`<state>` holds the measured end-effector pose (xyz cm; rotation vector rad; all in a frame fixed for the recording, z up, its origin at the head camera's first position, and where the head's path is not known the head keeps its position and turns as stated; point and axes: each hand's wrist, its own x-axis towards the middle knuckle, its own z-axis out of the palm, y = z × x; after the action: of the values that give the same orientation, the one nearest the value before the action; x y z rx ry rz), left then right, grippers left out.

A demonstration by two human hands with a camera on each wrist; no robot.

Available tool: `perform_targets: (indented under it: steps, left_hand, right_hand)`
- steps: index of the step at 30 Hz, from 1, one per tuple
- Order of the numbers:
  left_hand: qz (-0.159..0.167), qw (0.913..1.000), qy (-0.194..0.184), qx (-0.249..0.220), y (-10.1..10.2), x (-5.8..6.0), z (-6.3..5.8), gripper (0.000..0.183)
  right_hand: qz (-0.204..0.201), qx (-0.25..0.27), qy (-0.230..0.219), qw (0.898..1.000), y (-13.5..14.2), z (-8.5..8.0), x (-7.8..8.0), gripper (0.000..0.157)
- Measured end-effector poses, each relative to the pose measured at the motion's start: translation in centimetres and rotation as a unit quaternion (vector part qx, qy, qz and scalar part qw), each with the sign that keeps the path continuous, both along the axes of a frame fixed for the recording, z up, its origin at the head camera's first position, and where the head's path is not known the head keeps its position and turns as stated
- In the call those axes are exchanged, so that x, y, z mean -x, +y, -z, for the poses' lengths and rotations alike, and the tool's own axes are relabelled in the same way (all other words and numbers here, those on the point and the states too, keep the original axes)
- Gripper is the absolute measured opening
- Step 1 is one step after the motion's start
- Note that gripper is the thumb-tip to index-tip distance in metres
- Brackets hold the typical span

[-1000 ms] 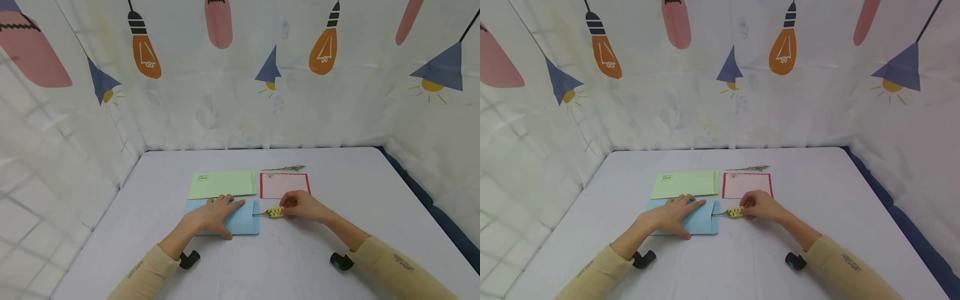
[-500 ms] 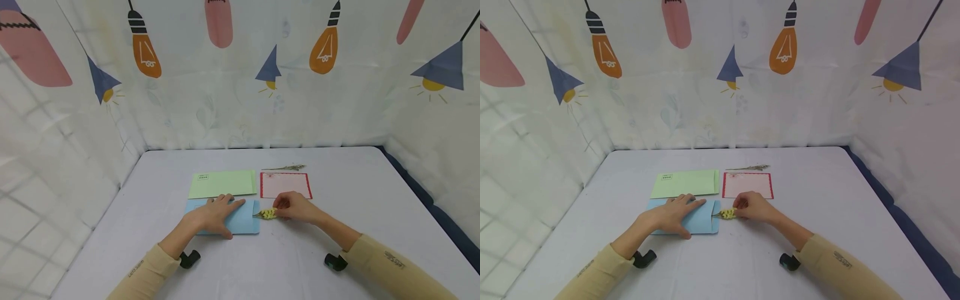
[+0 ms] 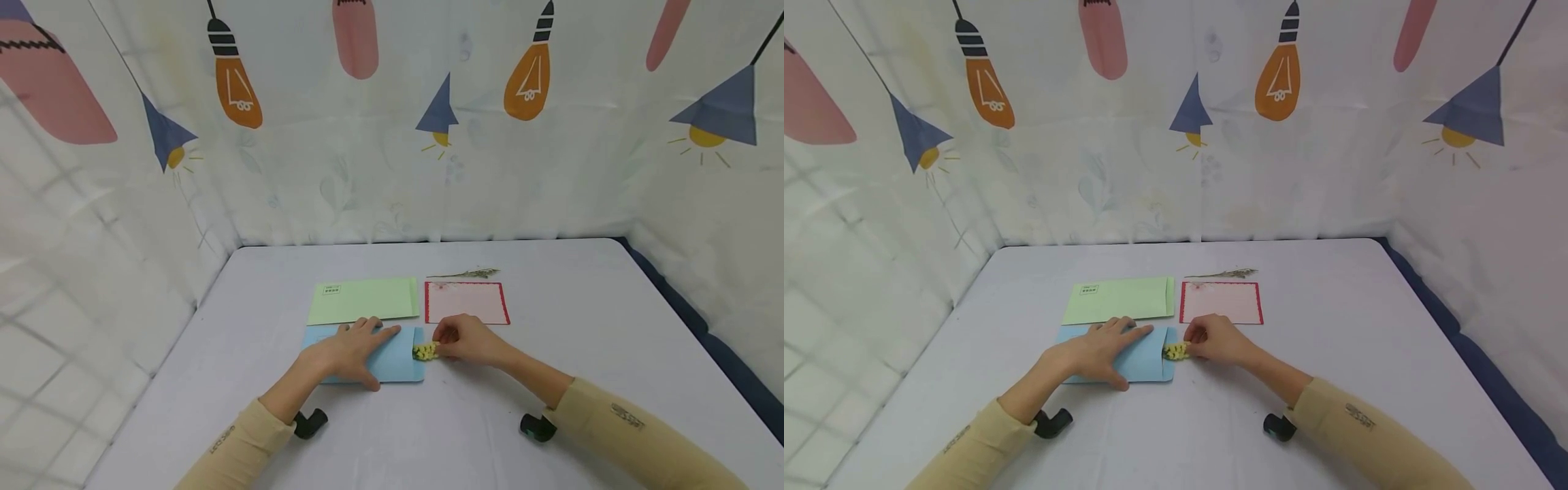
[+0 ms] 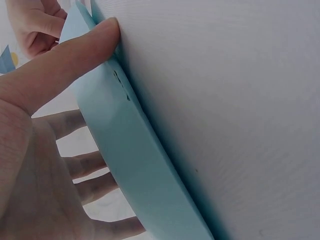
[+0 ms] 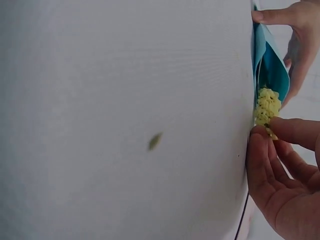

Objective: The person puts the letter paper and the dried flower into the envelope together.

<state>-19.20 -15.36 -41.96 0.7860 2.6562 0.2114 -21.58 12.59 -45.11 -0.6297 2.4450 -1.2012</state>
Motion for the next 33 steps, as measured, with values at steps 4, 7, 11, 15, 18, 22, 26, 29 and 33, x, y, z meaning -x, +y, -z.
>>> perform_targets:
  steps: [4,7,11,15,18,22,26,29,33]
  left_hand:
    - [-0.002,1.0,-0.002,0.005,0.1,0.1,0.0,0.102]
    - [-0.005,1.0,-0.004,0.006,0.1,0.1,0.0,0.102]
    - [-0.003,1.0,-0.003,0.006,0.1,0.1,-0.1,0.102]
    - [0.003,1.0,0.0,0.008,0.1,0.0,-0.1,0.103]
    - [0.005,1.0,0.002,0.007,0.1,0.0,0.0,0.103]
    - [0.005,0.9999,0.003,0.008,0.2,0.1,0.1,0.103]
    - [0.005,0.9999,0.006,0.015,0.2,0.1,0.1,0.103]
    - [0.005,0.9998,0.007,0.019,0.3,0.2,0.0,0.103]
    - [0.003,0.9998,0.006,0.019,0.4,0.2,-0.1,0.104]
  right_hand:
    - [0.001,0.006,-0.003,1.0,-0.3,0.0,-0.1,0.011]
    - [0.005,0.009,-0.006,1.0,-0.5,-0.1,-0.2,0.012]
    - [0.009,0.009,-0.006,1.0,-0.9,-0.2,-0.3,0.013]
    - [0.011,0.011,-0.002,1.0,-1.2,-0.1,-0.3,0.013]
    - [0.014,0.017,0.0,1.0,-1.4,0.1,-0.3,0.013]
    - [0.026,0.029,-0.012,0.999,-1.7,0.3,-0.3,0.013]
    - [0.039,0.044,-0.024,0.998,-1.9,0.4,-0.3,0.014]
    - [0.041,0.06,-0.037,0.997,-2.0,0.5,-0.2,0.015]
    - [0.043,0.09,-0.067,0.993,-2.1,0.5,-0.3,0.017]
